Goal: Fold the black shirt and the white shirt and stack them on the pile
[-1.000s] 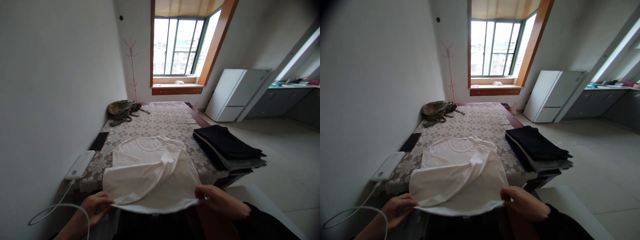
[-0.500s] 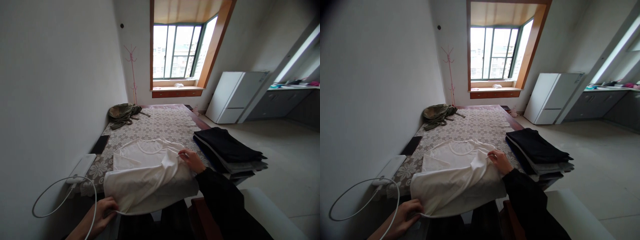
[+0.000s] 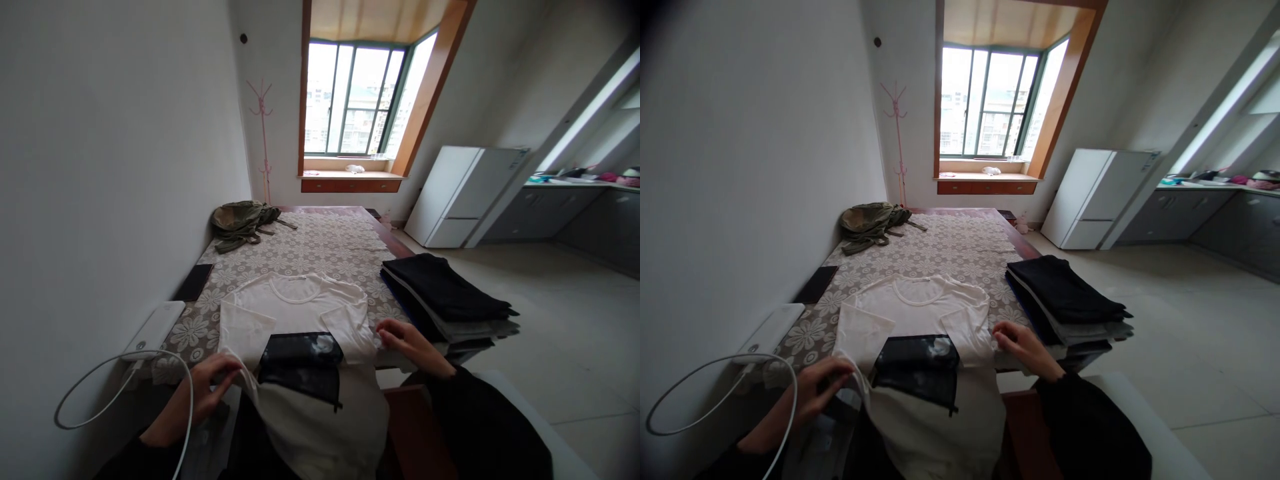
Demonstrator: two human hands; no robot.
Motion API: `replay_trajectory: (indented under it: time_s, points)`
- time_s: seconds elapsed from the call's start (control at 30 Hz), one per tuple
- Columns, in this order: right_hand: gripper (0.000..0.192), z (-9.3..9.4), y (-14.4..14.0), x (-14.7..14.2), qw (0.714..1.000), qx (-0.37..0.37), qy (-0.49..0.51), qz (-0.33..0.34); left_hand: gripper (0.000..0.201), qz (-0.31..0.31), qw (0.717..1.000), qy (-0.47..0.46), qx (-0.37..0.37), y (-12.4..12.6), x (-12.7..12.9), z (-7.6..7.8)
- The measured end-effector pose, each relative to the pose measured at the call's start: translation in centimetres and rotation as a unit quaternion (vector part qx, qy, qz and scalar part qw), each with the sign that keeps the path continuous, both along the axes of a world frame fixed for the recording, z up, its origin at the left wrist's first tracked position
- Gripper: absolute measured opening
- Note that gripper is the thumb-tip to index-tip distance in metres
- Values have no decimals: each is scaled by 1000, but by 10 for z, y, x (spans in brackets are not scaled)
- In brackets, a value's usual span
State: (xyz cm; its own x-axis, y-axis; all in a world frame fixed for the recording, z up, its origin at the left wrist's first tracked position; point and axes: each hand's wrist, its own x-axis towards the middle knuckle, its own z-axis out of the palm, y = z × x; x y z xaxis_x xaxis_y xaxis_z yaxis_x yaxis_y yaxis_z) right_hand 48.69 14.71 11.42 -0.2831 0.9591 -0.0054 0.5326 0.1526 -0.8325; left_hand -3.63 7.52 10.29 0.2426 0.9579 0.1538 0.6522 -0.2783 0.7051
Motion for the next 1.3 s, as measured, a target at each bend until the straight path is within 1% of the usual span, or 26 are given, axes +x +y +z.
replay_trajectory:
  time_s: [0.03, 0.1, 0.17, 0.2, 0.23, 0.3, 0.37, 0.43, 0.5, 0.6, 0.7, 0.77, 0.83, 0.93, 1.07, 1.13, 1.2, 1.3]
  points:
    - [37, -2, 16, -6, 998, 43, -27, -37, 33, 26, 999, 11, 25, 15, -3, 5]
    - [38, -6, 48, -17, 986, 106, -87, -90, 37, 108, 991, 49, 70, 49, -12, 12]
    - [42, -12, 79, -28, 973, 132, -149, -115, 43, 172, 975, 103, 91, 84, -22, 16]
    - [44, -14, 93, -32, 967, 134, -181, -123, 46, 193, 968, 136, 84, 100, -27, 16]
    - [46, -16, 105, -36, 960, 130, -211, -130, 48, 209, 961, 169, 68, 115, -30, 15]
    - [46, -19, 124, -41, 950, 107, -255, -145, 46, 221, 949, 223, 32, 138, -35, 13]
    - [40, -20, 138, -41, 947, 84, -270, -152, 41, 220, 943, 251, 10, 154, -36, 11]
    - [30, -20, 150, -40, 948, 72, -269, -151, 35, 215, 944, 252, -1, 166, -35, 12]
    - [23, -20, 160, -39, 950, 69, -264, -149, 27, 206, 950, 233, -15, 176, -33, 14]
    - [18, -18, 173, -44, 956, 64, -252, -134, 19, 179, 963, 200, -30, 189, -28, 15]
    - [15, -16, 181, -55, 964, 64, -233, -110, 18, 173, 968, 179, -36, 201, -22, 15]
    - [18, -15, 184, -62, 967, 70, -221, -100, 22, 179, 968, 169, -40, 206, -18, 14]
    - [29, -16, 184, -67, 969, 80, -214, -94, 29, 182, 969, 163, -41, 210, -14, 14]
    - [39, -17, 181, -73, 970, 102, -208, -71, 36, 163, 973, 160, -31, 211, -8, 17]
    - [37, -13, 173, -70, 972, 134, -193, -9, 28, 119, 981, 151, -11, 207, -3, 24]
    - [38, -8, 169, -65, 972, 143, -185, 24, 27, 102, 984, 146, -5, 205, -5, 28]
    - [41, -4, 165, -59, 971, 152, -176, 48, 32, 81, 988, 134, 3, 203, -8, 33]
    - [48, 3, 163, -53, 969, 172, -165, 62, 41, 55, 991, 119, 18, 202, -13, 41]
